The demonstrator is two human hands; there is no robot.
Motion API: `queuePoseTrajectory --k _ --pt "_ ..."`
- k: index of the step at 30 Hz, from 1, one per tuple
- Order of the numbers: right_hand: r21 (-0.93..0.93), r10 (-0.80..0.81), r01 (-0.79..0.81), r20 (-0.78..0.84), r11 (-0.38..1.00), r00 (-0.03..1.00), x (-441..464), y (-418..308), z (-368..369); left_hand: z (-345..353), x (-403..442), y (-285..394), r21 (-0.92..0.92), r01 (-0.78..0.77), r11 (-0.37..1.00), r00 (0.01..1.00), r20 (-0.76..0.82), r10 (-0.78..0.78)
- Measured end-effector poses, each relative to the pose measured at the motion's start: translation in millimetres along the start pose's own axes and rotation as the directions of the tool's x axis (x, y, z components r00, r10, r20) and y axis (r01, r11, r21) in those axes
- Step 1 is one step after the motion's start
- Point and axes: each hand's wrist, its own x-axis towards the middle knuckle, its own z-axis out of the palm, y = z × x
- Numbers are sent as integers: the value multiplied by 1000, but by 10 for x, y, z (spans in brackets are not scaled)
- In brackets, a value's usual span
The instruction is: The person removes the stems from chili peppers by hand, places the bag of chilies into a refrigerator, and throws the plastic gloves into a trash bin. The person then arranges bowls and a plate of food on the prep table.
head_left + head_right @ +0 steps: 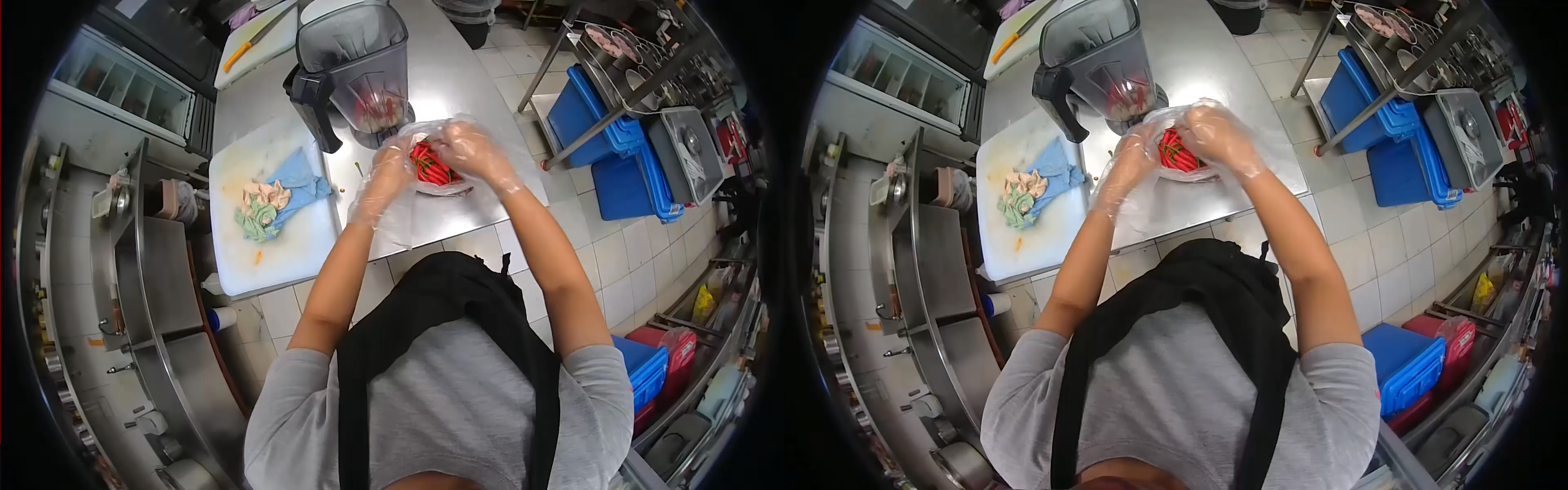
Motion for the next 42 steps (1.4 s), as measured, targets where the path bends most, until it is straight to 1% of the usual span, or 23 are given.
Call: queuePoseTrajectory --k 2,5,7,8,9,11,13,15,17,18,20,22,24,25,27,30,33,35,37,39,40,41,42 --pt "-52 53 -54 -19 997 998 14 -51 81 60 -12 45 -27 -16 1000 996 -84 13" --pt "-46 24 -31 -140 998 990 129 -45 130 -6 26 -8 24 -79 997 985 -152 82" --pt "-39 -13 7 -155 999 988 26 57 -3 -44 -6 -2 7 -60 998 990 -126 60" --pt "247 63 -15 -189 969 980 6 133 -41 -62 -6 1 -7 -54 998 994 -99 54" --pt "517 151 -30 -192 855 970 -26 155 -88 -81 -32 27 -10 -45 999 994 -99 44" --pt "607 149 -18 -167 795 975 -88 179 -165 -106 -68 105 -16 50 999 997 -50 -51" --pt "785 338 -239 41 572 940 -182 112 -260 -147 -51 165 -18 64 998 998 -11 -64" --pt "749 285 -256 94 611 954 -241 149 -278 -135 -20 145 -13 68 998 997 30 -67" --pt "482 108 -144 102 865 989 -282 112 -366 -51 4 64 -24 -18 1000 999 -50 17" --pt "392 245 -263 97 881 965 -258 135 -283 -58 12 78 -23 -24 999 999 -47 23" --pt "391 251 -256 64 884 966 -249 209 -179 -70 15 106 -32 48 998 998 34 -47" --pt "391 250 -242 33 888 968 -249 140 -216 -67 -33 191 52 26 998 999 -27 -25" --pt "756 377 -355 154 550 913 -274 55 -310 -93 -72 281 138 11 990 996 -93 2" --pt "756 373 -353 155 552 915 -283 35 -345 -118 -91 329 155 -17 988 983 -179 45" --pt "950 411 -232 131 208 902 -327 15 -393 -175 -109 379 173 -37 984 961 -265 82" --pt "971 401 -197 129 133 907 -402 2 -469 -235 -112 416 138 -119 983 942 -298 156" --pt "977 386 -196 151 79 910 -409 43 -429 -217 -72 458 109 -185 977 954 -219 205" --pt "972 348 -221 180 82 920 -433 5 -464 -168 -40 471 34 -251 967 960 -118 253" --pt "966 311 -246 209 84 927 -427 -43 -505 -72 10 402 105 -270 957 952 -118 282" --pt "831 214 -240 149 502 965 -393 -45 -526 -15 20 343 298 -337 893 921 -94 379" --pt "832 221 -241 147 500 964 -375 -20 -501 31 20 298 295 -343 892 919 -90 383" --pt "649 89 -79 18 756 996 -353 18 -453 83 16 242 281 -411 867 856 -209 473" --pt "387 -80 99 -65 917 995 -341 20 -437 65 20 264 276 -477 835 770 -326 548"
